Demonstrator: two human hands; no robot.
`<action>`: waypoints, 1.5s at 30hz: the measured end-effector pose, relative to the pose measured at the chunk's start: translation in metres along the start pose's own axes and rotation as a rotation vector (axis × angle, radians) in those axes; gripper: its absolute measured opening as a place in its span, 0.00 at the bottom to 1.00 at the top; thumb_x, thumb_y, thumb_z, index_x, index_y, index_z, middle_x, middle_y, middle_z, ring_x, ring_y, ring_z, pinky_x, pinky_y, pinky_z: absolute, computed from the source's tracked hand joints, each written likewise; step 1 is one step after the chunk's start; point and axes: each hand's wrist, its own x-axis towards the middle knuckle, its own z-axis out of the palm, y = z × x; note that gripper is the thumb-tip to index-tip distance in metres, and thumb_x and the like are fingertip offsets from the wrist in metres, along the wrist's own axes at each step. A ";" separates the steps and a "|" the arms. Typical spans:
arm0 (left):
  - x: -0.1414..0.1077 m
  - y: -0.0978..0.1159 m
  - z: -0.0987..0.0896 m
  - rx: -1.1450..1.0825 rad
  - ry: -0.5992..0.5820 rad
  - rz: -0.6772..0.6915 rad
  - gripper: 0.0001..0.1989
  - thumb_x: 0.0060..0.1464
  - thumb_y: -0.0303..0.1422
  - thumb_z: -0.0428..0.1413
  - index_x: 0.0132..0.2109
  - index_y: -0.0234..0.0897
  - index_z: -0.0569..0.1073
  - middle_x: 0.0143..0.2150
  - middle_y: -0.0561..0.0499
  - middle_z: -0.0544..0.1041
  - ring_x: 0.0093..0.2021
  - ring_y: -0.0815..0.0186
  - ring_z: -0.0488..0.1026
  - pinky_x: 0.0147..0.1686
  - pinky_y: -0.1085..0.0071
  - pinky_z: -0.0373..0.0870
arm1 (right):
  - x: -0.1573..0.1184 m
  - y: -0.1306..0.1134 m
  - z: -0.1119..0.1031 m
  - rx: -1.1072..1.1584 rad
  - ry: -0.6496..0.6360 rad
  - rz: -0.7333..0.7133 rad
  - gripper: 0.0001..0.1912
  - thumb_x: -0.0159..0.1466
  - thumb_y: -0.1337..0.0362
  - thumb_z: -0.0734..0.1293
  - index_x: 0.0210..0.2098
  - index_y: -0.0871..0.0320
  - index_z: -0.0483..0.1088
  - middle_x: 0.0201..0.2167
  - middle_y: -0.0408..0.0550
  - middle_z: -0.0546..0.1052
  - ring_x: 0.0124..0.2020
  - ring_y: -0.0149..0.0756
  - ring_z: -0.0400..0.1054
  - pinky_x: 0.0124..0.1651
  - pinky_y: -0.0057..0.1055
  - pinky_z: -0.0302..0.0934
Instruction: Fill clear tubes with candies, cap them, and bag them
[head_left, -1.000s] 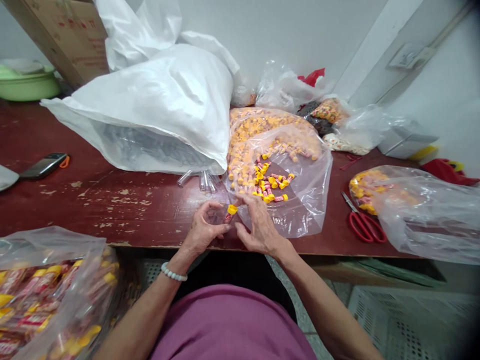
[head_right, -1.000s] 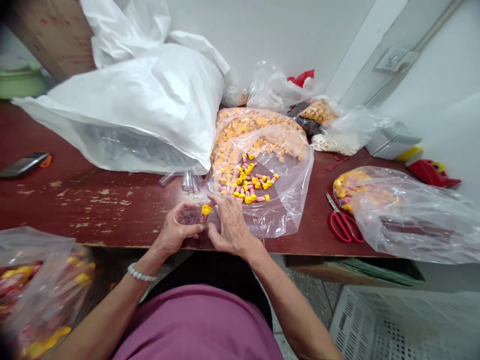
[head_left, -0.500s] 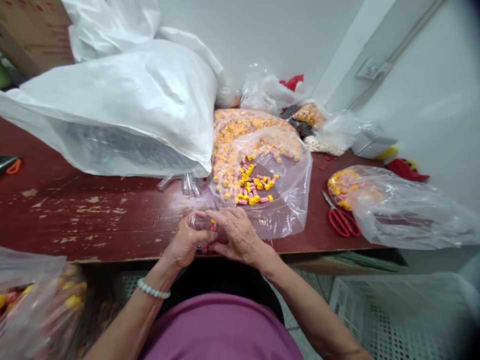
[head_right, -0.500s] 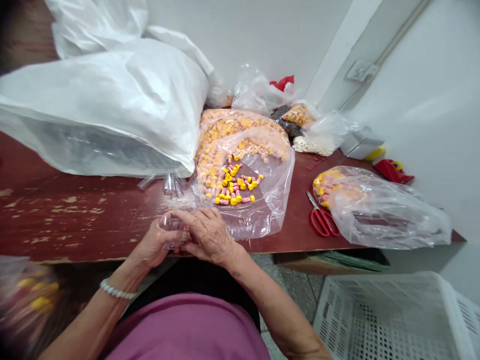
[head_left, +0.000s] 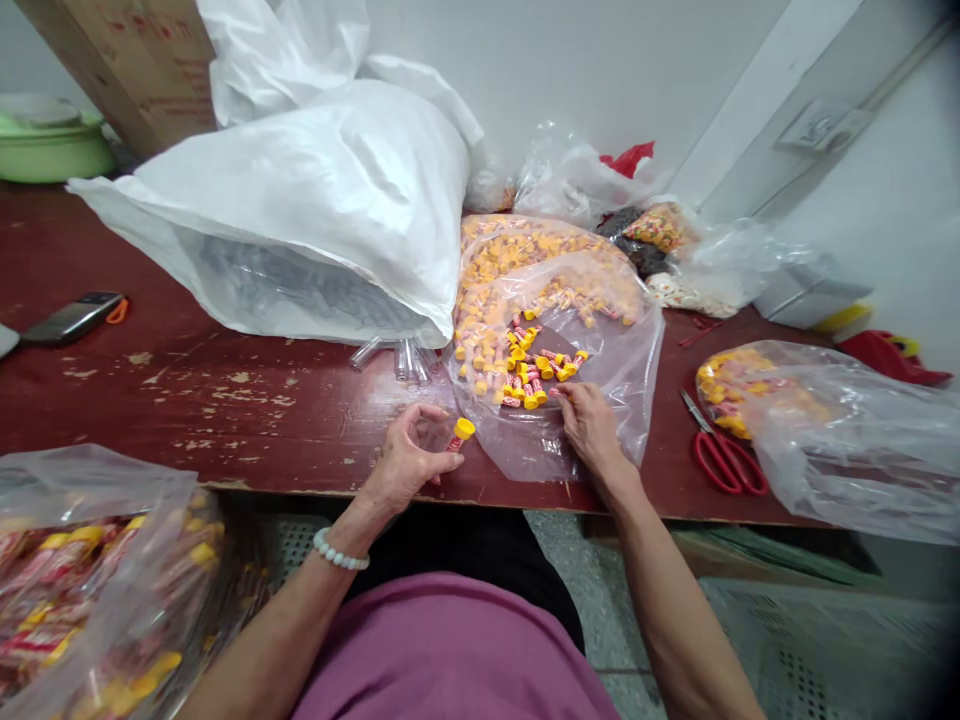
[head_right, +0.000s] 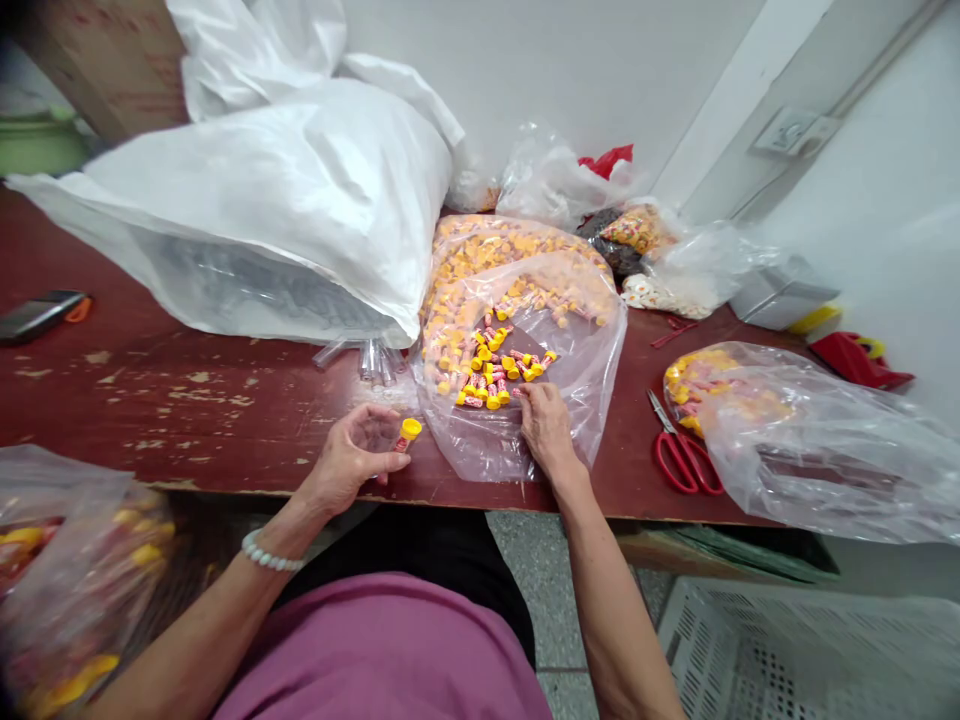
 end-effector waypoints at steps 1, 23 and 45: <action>0.000 0.000 0.002 0.042 0.007 0.036 0.24 0.31 0.27 0.66 0.39 0.36 0.67 0.31 0.54 0.74 0.25 0.70 0.70 0.18 0.78 0.65 | 0.000 -0.015 -0.006 0.072 0.043 -0.007 0.11 0.65 0.62 0.59 0.41 0.58 0.72 0.37 0.53 0.74 0.41 0.41 0.67 0.45 0.41 0.64; -0.008 -0.003 0.007 -0.031 -0.131 0.077 0.21 0.34 0.27 0.66 0.37 0.37 0.67 0.32 0.55 0.73 0.28 0.71 0.70 0.23 0.78 0.65 | -0.028 -0.124 -0.027 0.418 -0.197 -0.236 0.24 0.61 0.64 0.61 0.56 0.53 0.56 0.47 0.51 0.69 0.50 0.42 0.63 0.53 0.45 0.60; -0.014 -0.002 0.012 -0.354 -0.187 -0.189 0.22 0.28 0.20 0.64 0.36 0.34 0.68 0.27 0.54 0.75 0.26 0.70 0.71 0.27 0.74 0.68 | -0.047 -0.121 0.007 0.281 -0.208 -0.390 0.47 0.50 0.59 0.72 0.63 0.55 0.46 0.56 0.56 0.62 0.58 0.49 0.54 0.58 0.49 0.54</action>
